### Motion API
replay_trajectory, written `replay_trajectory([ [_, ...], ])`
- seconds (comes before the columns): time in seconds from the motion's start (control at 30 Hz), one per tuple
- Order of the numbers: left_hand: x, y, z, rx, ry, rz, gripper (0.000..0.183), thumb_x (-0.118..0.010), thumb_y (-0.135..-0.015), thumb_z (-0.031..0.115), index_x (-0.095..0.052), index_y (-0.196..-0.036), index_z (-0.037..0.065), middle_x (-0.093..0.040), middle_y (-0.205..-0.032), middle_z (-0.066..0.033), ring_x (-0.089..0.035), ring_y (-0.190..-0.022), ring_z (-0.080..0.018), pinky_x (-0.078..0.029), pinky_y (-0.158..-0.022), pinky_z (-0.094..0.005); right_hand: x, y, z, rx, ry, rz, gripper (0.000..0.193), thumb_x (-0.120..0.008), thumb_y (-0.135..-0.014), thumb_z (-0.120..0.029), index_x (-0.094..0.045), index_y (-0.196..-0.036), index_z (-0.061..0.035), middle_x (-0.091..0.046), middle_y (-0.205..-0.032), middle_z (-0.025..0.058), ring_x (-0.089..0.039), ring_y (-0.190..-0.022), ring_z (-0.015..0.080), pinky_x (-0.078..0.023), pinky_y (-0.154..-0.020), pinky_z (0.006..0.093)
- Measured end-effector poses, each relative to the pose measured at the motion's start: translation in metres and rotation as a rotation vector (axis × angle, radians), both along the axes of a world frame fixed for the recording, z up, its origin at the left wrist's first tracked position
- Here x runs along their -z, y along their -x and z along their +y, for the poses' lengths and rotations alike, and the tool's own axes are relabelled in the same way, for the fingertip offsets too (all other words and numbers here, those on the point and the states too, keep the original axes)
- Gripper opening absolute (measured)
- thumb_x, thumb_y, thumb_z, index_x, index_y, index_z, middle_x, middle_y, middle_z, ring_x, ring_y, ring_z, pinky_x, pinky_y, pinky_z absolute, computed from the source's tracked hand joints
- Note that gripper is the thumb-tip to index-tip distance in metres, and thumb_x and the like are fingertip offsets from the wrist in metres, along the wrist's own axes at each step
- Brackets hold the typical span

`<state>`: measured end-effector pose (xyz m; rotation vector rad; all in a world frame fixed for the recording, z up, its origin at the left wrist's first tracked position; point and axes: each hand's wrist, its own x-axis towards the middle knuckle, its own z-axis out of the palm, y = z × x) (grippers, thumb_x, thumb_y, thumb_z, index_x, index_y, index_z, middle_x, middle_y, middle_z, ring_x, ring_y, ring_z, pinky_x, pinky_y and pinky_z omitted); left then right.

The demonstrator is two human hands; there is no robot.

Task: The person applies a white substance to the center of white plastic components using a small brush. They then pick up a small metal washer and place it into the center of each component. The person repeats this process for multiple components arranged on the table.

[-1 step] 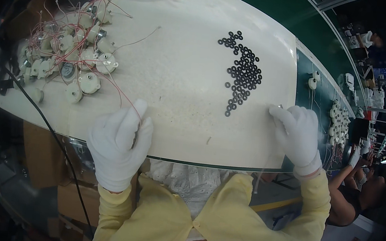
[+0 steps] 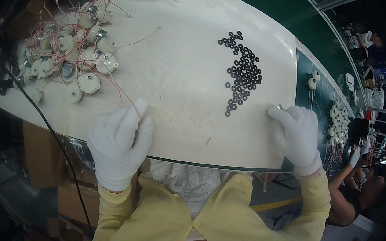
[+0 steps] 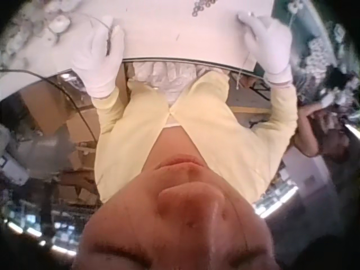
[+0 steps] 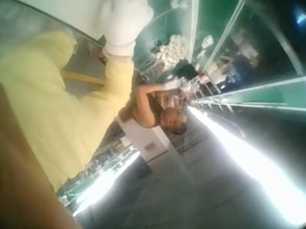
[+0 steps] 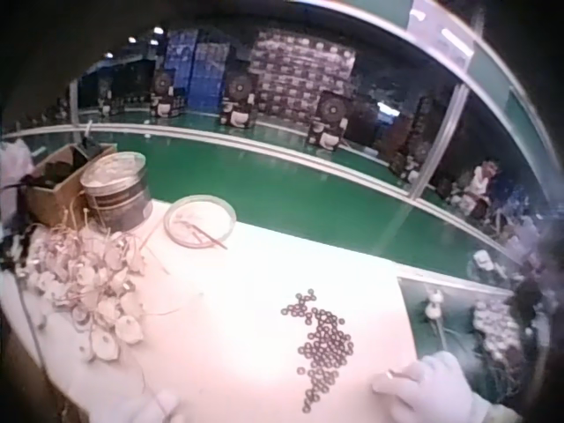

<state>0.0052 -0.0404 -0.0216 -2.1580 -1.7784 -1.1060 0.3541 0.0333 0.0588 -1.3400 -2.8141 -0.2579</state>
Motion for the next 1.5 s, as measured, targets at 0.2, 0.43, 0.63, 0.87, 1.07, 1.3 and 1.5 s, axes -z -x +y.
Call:
replay_trajectory([
  [0.2, 0.002, 0.000, 0.002, -0.017, -0.010, 0.015, 0.045, -0.079, -0.076, 0.009, -0.068, -0.120, 0.012, -0.059, -0.088, -0.0009, -0.050, -0.068, -0.0227, -0.042, -0.060, -0.0360, -0.013, -0.009, 0.005, 0.126, 0.221, 0.228, 0.009, -0.069, -0.082, -0.014, -0.065, -0.086, -0.0077, -0.062, -0.071, 0.0047, -0.058, -0.060, 0.0215, -0.046, -0.061, 0.0357],
  [0.43, 0.001, 0.001, 0.002, -0.010, -0.010, 0.027, 0.045, -0.078, -0.077, 0.009, -0.067, -0.120, 0.013, -0.059, -0.090, -0.0013, -0.050, -0.068, -0.0232, -0.042, -0.060, -0.0363, -0.001, 0.003, 0.011, 0.623, 0.297, 0.380, 0.034, -0.072, -0.090, -0.031, -0.061, -0.090, 0.0009, -0.066, -0.065, 0.0069, -0.066, -0.063, 0.0139, -0.050, -0.060, 0.0261],
  [0.63, 0.002, 0.001, 0.003, 0.002, -0.030, 0.018, 0.045, -0.078, -0.077, 0.009, -0.066, -0.120, 0.013, -0.059, -0.089, -0.0014, -0.050, -0.067, -0.0236, -0.042, -0.060, -0.0365, 0.027, -0.034, 0.033, 0.655, 0.610, 0.841, 0.032, -0.066, -0.097, -0.026, -0.062, -0.109, 0.0033, -0.071, -0.088, 0.0045, -0.065, -0.078, 0.0090, -0.049, -0.068, 0.0224],
  [0.87, 0.003, 0.001, 0.002, -0.015, -0.013, 0.022, 0.043, -0.079, -0.076, 0.010, -0.068, -0.118, 0.013, -0.060, -0.090, -0.0011, -0.051, -0.069, -0.0232, -0.042, -0.061, -0.0360, 0.024, -0.031, 0.037, 0.668, 0.791, 1.013, 0.038, -0.055, -0.103, -0.022, -0.056, -0.132, 0.0034, -0.066, -0.105, 0.0010, -0.059, -0.090, 0.0048, -0.043, -0.073, 0.0172],
  [1.07, -0.001, 0.000, -0.002, -0.023, 0.057, -0.001, 0.040, -0.074, -0.081, 0.002, -0.069, -0.120, 0.011, -0.063, -0.092, 0.0000, -0.052, -0.073, -0.0199, -0.044, -0.069, -0.0348, 0.022, -0.048, 0.039, 0.458, 0.557, 0.669, 0.037, -0.048, -0.104, -0.019, -0.058, -0.133, 0.0020, -0.069, -0.104, 0.0089, -0.064, -0.088, 0.0101, -0.049, -0.076, 0.0238],
  [1.3, 0.001, 0.000, -0.001, -0.016, 0.040, -0.007, 0.040, -0.074, -0.081, 0.002, -0.069, -0.120, 0.011, -0.063, -0.093, -0.0007, -0.053, -0.074, -0.0201, -0.044, -0.069, -0.0348, 0.031, -0.064, 0.042, 0.440, 0.269, 0.439, 0.036, -0.045, -0.102, -0.017, -0.062, -0.128, 0.0003, -0.073, -0.092, 0.0164, -0.071, -0.081, 0.0244, -0.054, -0.076, 0.0314],
  [1.5, 0.001, 0.000, -0.002, -0.014, 0.043, -0.003, 0.040, -0.074, -0.082, 0.002, -0.069, -0.120, 0.010, -0.064, -0.094, -0.0007, -0.053, -0.074, -0.0202, -0.044, -0.069, -0.0347, 0.026, -0.054, 0.045, 0.471, 0.096, 0.579, 0.030, -0.056, -0.098, -0.022, -0.069, -0.117, -0.0020, -0.073, -0.094, 0.0165, -0.070, -0.076, 0.0242, -0.053, -0.071, 0.0318],
])
